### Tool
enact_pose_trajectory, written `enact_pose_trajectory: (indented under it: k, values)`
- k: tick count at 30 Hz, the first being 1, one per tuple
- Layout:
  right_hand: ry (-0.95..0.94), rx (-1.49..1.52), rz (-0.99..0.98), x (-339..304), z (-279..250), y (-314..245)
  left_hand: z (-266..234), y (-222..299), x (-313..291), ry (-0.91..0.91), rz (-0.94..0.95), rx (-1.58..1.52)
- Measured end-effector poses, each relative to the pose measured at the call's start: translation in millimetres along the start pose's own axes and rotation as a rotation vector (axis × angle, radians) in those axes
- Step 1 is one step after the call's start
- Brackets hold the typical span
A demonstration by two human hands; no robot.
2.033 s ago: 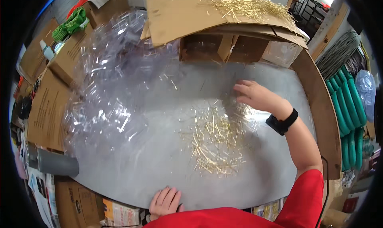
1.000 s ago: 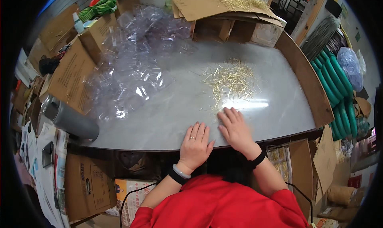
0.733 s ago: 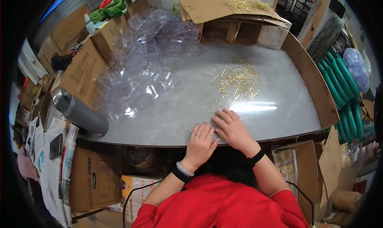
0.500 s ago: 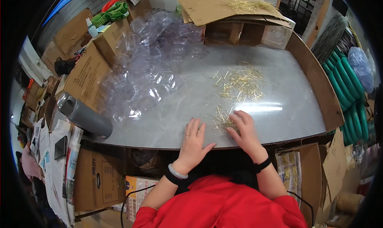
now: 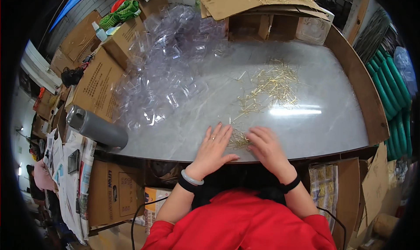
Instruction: Sort small metal pins into plastic bags and pack the bags into a cardboard box.
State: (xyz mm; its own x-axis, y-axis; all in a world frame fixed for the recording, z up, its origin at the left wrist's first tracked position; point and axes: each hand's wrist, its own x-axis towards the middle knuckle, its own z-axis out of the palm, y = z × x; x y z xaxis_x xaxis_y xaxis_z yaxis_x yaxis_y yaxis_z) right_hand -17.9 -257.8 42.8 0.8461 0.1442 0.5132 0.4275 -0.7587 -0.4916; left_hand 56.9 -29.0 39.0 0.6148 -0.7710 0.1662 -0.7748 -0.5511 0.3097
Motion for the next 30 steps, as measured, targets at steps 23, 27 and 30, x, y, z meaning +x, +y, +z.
enact_pose_trajectory:
  k: [23,27,30]
  values:
    - [-0.434,-0.343,0.027,78.0,-8.1,19.7,10.5,17.8,7.3,0.243,0.068,0.025]
    - [-0.359,-0.385,0.333,79.1,-7.7,21.7,8.9,18.5,5.6,0.255,0.078,0.009]
    - [-0.204,-0.415,0.259,70.5,2.0,36.9,7.8,18.7,7.2,0.239,0.076,0.02]
